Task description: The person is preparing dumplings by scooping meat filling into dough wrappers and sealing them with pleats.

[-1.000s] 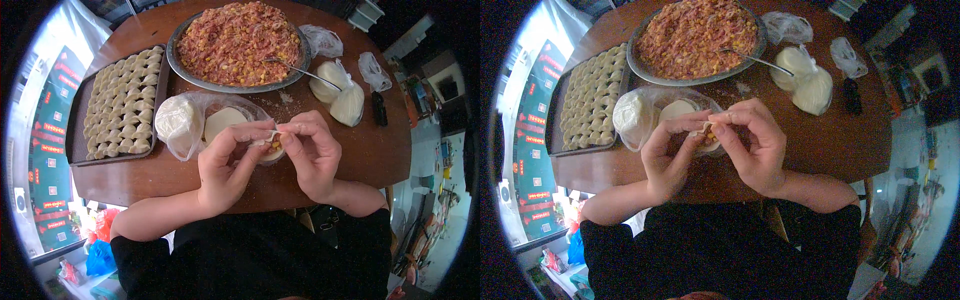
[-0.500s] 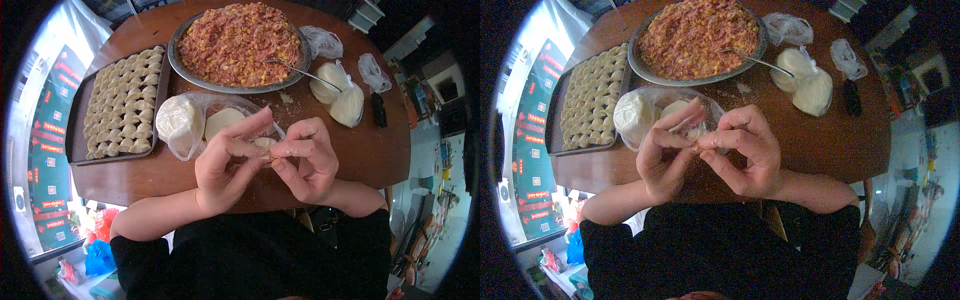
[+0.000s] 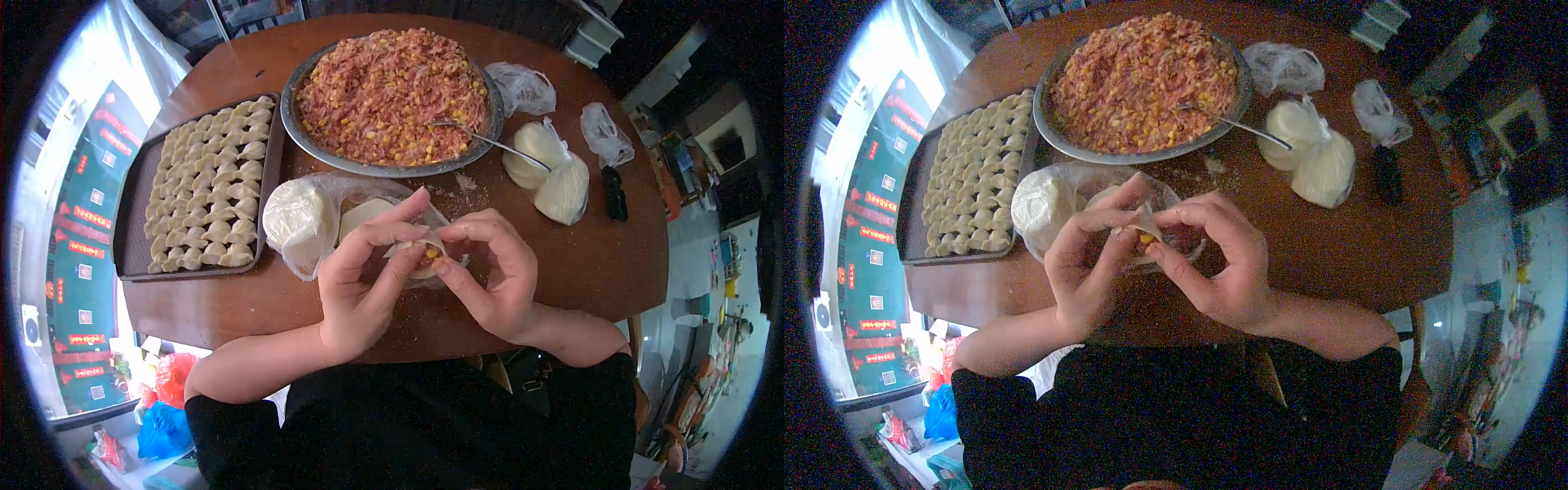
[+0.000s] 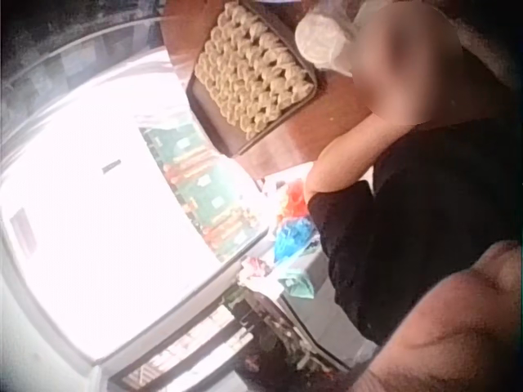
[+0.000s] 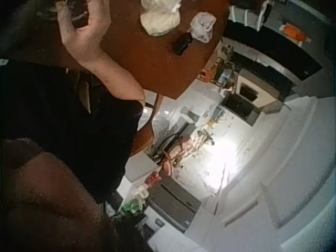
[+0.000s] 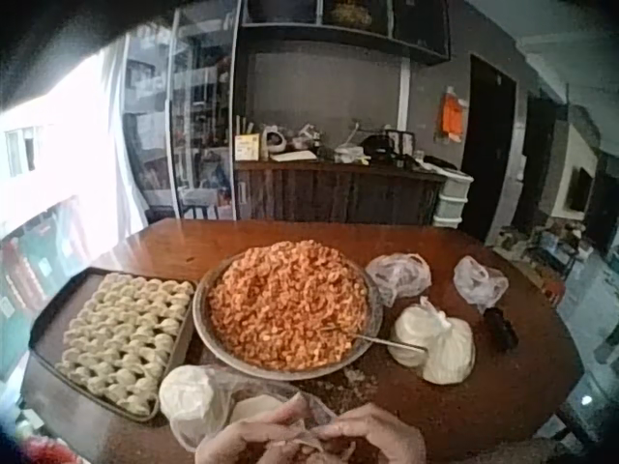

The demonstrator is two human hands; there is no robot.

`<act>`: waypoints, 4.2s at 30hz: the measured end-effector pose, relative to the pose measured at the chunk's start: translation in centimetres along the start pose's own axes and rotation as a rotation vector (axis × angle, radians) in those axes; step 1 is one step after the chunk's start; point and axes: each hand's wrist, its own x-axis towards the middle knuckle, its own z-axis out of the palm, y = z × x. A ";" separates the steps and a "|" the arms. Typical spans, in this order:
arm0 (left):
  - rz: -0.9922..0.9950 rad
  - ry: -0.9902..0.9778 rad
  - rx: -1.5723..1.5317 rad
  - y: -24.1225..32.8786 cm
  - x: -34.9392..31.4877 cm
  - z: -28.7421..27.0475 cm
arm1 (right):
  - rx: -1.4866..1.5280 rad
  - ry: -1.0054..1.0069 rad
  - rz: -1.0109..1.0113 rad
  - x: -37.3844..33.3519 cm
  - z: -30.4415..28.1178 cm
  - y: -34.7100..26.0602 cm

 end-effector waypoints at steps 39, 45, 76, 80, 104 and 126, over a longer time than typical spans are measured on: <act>-0.068 -0.049 0.007 0.0 0.8 -0.1 | -0.236 -0.164 -0.295 1.6 -1.8 -0.6; -0.271 -0.035 -0.219 0.0 0.7 -0.6 | -0.455 -0.278 -0.604 2.4 -2.9 0.1; -0.134 -0.087 0.046 -0.1 0.6 -1.0 | -0.186 -0.219 -0.237 1.9 -2.0 -0.1; -0.188 -0.045 0.004 -0.6 0.3 -1.1 | -0.063 -0.141 -0.051 1.5 -1.5 0.3; -0.460 -0.137 -0.072 3.2 2.4 -1.0 | -0.160 -0.120 -0.133 1.8 -2.3 -0.1; 0.147 -0.045 0.341 1.1 0.8 0.3 | -0.017 0.057 -0.085 0.9 -0.8 0.5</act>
